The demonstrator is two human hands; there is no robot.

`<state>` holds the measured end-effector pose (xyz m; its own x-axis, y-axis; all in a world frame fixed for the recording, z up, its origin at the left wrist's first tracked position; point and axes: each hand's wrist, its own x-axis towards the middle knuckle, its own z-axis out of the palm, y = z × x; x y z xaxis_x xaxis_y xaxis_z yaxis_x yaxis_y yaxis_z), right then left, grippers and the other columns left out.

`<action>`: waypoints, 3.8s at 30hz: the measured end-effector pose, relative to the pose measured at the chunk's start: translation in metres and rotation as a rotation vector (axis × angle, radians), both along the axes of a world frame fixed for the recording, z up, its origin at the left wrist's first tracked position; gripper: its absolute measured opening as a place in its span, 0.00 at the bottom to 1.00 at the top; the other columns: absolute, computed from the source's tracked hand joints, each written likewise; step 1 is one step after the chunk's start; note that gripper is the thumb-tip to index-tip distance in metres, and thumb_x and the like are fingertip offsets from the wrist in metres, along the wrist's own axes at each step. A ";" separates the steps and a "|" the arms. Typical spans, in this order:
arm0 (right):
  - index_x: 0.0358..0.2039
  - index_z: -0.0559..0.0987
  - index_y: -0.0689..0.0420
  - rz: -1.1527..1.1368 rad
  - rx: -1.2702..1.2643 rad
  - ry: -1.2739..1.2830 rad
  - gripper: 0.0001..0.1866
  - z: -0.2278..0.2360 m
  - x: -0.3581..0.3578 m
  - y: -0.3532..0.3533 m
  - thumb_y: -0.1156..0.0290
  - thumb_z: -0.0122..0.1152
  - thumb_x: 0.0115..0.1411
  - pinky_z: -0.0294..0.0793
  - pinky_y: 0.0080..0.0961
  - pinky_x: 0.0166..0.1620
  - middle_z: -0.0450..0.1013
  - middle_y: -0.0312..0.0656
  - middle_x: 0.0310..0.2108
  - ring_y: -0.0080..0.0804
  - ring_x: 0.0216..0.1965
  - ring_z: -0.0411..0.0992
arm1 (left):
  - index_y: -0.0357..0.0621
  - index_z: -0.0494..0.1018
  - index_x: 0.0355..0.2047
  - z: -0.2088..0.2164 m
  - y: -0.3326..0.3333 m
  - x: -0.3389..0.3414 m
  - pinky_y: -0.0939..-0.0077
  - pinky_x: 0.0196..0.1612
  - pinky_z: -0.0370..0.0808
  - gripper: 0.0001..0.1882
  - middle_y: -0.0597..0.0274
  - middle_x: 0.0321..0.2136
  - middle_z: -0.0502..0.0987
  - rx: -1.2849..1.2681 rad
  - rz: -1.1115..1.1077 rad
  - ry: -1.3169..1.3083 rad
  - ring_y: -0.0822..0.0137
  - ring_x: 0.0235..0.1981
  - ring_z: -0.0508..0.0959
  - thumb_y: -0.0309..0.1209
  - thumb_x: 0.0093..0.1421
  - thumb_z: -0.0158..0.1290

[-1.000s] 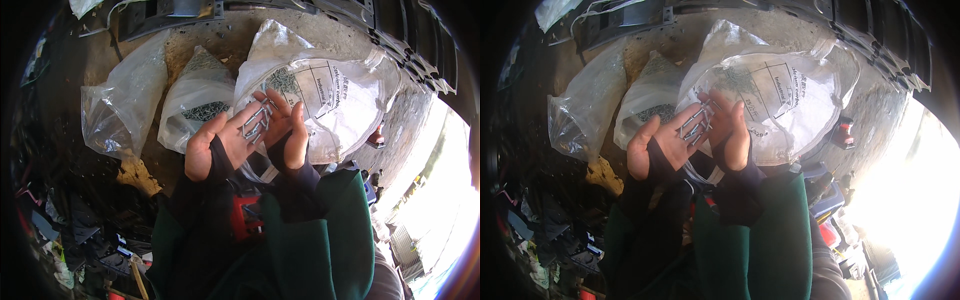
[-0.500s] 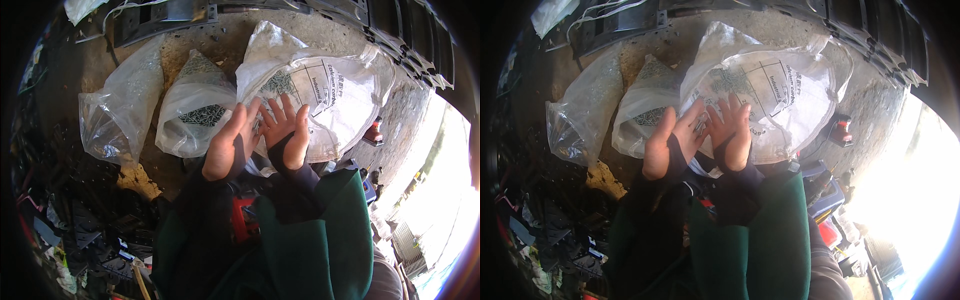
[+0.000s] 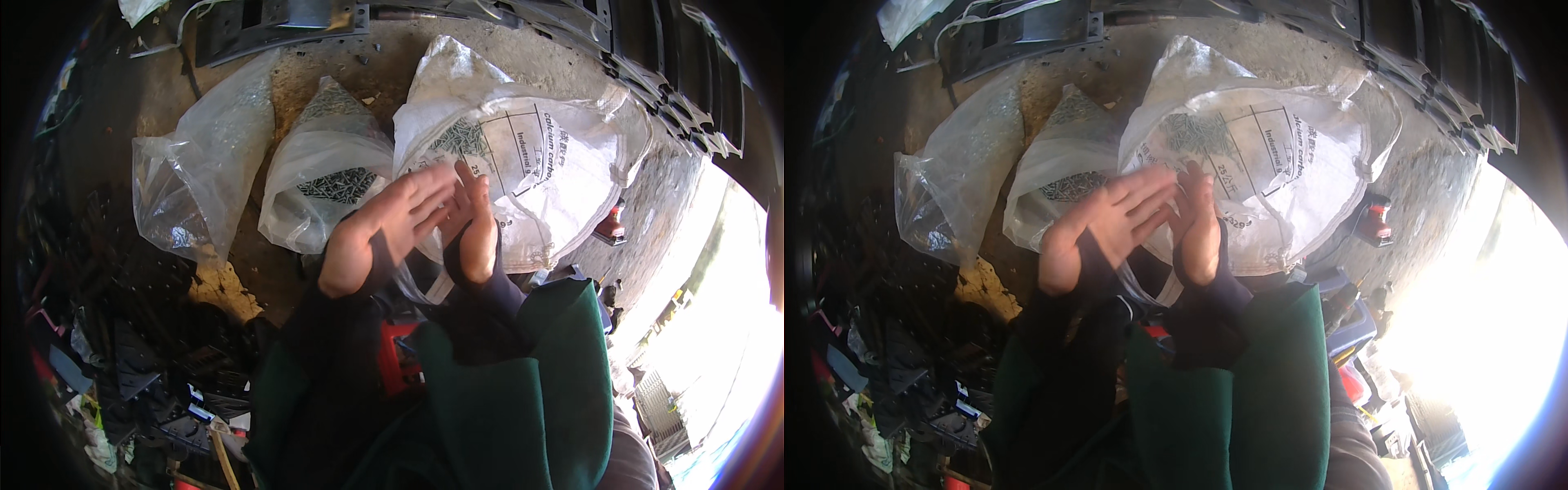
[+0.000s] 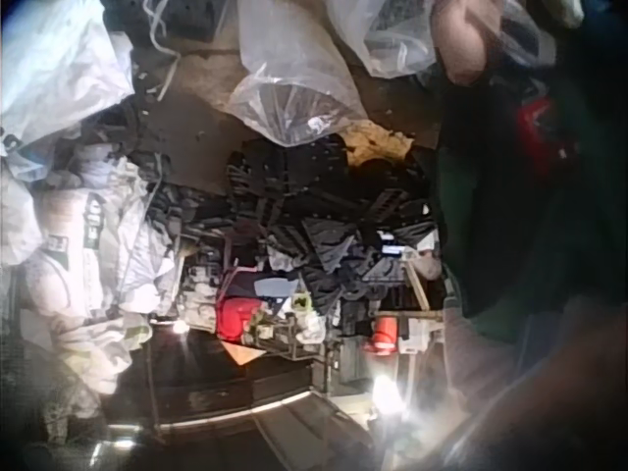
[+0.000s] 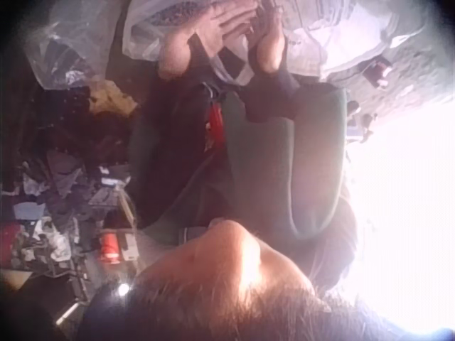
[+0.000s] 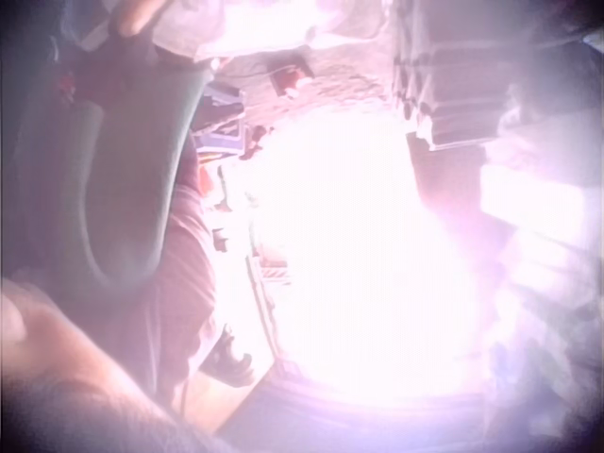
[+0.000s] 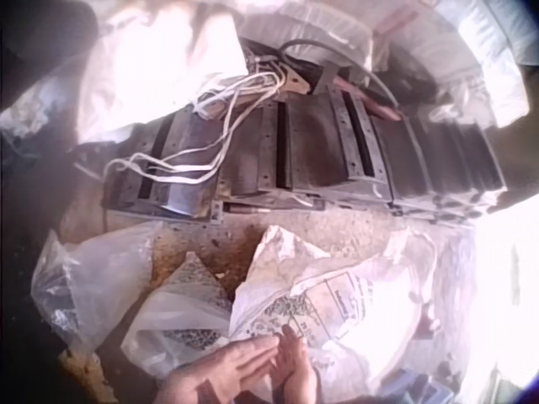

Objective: The person sits on a low stool and sorts small metal fasteners by hand, picking them from a large white sack and transferring them into smaller plastic bags. The person repeatedly scoops, inspects, and repacks the fasteners into separate containers.

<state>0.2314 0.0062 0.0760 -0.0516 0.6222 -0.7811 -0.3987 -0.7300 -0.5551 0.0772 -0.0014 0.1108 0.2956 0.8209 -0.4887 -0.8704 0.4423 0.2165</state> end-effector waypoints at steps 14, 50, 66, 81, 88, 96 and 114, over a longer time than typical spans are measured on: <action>0.66 0.52 0.64 0.090 0.040 -0.072 0.41 0.003 -0.001 0.003 0.42 0.41 0.67 0.61 0.45 0.61 0.53 0.60 0.63 0.50 0.63 0.56 | 0.41 0.73 0.45 -0.129 -0.035 -0.034 0.54 0.51 0.70 0.18 0.48 0.43 0.74 0.585 -0.673 2.086 0.47 0.48 0.74 0.28 0.51 0.55; 0.63 0.57 0.70 0.553 0.284 0.224 0.37 0.038 -0.056 0.022 0.48 0.41 0.69 0.70 0.34 0.51 0.66 0.52 0.55 0.38 0.51 0.70 | 0.28 0.61 0.55 0.007 -0.042 -0.070 0.57 0.53 0.70 0.26 0.41 0.50 0.69 -0.293 0.218 0.035 0.49 0.50 0.73 0.40 0.69 0.39; 0.48 0.72 0.63 0.087 -0.244 0.680 0.19 0.018 -0.059 0.038 0.62 0.50 0.64 0.72 0.42 0.54 0.74 0.51 0.44 0.46 0.49 0.72 | 0.25 0.48 0.64 0.035 -0.022 -0.053 0.60 0.67 0.54 0.34 0.47 0.63 0.57 -0.160 0.089 -0.084 0.58 0.64 0.59 0.43 0.69 0.38; 0.45 0.70 0.61 0.092 -0.309 0.660 0.15 0.022 -0.057 0.039 0.63 0.42 0.69 0.73 0.37 0.49 0.73 0.47 0.40 0.40 0.43 0.74 | 0.35 0.64 0.54 0.024 -0.041 -0.064 0.75 0.43 0.73 0.22 0.56 0.43 0.76 -0.237 -0.141 0.899 0.69 0.42 0.75 0.33 0.62 0.54; 0.42 0.71 0.64 0.314 -0.134 0.507 0.15 0.065 0.010 0.062 0.64 0.45 0.67 0.73 0.38 0.45 0.73 0.50 0.40 0.41 0.41 0.74 | 0.38 0.65 0.55 -0.009 -0.052 -0.004 0.76 0.42 0.72 0.27 0.58 0.36 0.78 -0.243 -0.351 0.696 0.71 0.37 0.76 0.28 0.55 0.59; 0.57 0.70 0.60 0.795 0.584 -0.856 0.25 0.011 0.061 0.080 0.60 0.53 0.64 0.68 0.34 0.56 0.69 0.55 0.55 0.48 0.55 0.70 | 0.38 0.68 0.51 -0.034 -0.061 -0.016 0.75 0.41 0.72 0.19 0.56 0.33 0.78 -0.071 -0.158 0.696 0.68 0.35 0.77 0.30 0.61 0.55; 0.41 0.80 0.62 0.876 1.250 -0.604 0.12 0.106 0.015 0.004 0.71 0.60 0.58 0.75 0.31 0.46 0.78 0.49 0.40 0.42 0.41 0.78 | 0.32 0.74 0.41 -0.003 -0.224 -0.042 0.70 0.38 0.73 0.22 0.55 0.33 0.79 -0.511 0.148 1.159 0.67 0.33 0.78 0.42 0.59 0.59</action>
